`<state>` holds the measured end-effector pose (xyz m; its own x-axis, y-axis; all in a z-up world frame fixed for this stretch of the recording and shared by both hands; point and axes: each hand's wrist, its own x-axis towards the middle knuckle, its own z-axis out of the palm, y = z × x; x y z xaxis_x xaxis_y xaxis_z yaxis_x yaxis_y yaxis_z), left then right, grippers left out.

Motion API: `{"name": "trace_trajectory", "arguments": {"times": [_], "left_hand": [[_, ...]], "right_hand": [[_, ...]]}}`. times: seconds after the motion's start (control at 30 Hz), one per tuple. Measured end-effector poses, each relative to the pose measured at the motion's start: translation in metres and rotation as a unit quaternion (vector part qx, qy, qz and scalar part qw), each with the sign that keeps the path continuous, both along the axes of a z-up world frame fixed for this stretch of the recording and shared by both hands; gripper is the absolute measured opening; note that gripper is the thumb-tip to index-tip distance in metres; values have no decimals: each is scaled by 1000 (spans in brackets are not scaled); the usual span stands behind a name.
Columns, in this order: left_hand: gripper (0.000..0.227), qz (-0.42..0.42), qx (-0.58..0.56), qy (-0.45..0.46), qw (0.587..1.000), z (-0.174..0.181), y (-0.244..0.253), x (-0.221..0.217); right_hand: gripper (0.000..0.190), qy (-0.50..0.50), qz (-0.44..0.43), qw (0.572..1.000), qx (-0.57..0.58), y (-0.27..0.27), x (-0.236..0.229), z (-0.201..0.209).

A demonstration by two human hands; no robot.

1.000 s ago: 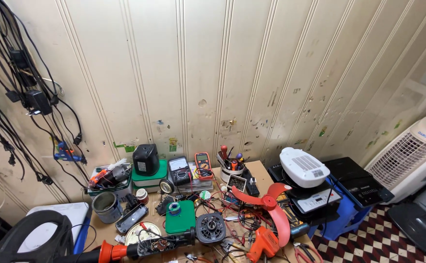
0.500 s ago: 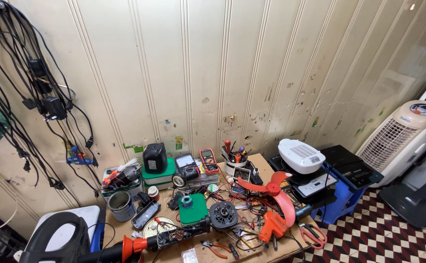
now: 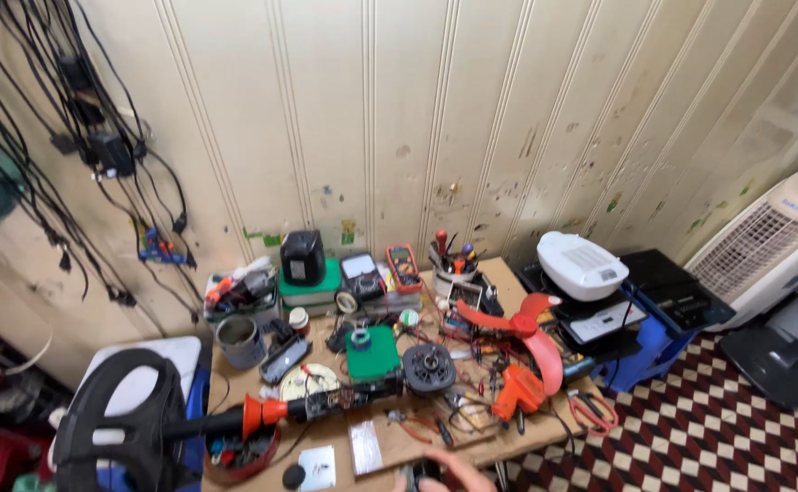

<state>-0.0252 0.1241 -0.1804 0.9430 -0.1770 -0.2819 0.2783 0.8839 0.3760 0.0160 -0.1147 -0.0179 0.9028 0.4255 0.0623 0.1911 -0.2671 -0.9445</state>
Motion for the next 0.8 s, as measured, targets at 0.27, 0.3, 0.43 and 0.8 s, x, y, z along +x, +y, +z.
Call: {"name": "trace_trajectory", "arguments": {"times": [0.27,0.3,0.43,0.8], "left_hand": [[41,70,-30,95,993,298,-74,-67],[41,74,-26,90,993,303,-74,-66],[41,77,-15,71,994,308,-76,-60],[49,90,-43,75,992,303,-76,-52]], "right_hand": [[59,133,22,988,81,8,-43,194],[60,110,37,989,95,8,-41,194],[64,94,48,992,70,8,-33,197],[66,47,104,991,73,14,-22,193]]}}
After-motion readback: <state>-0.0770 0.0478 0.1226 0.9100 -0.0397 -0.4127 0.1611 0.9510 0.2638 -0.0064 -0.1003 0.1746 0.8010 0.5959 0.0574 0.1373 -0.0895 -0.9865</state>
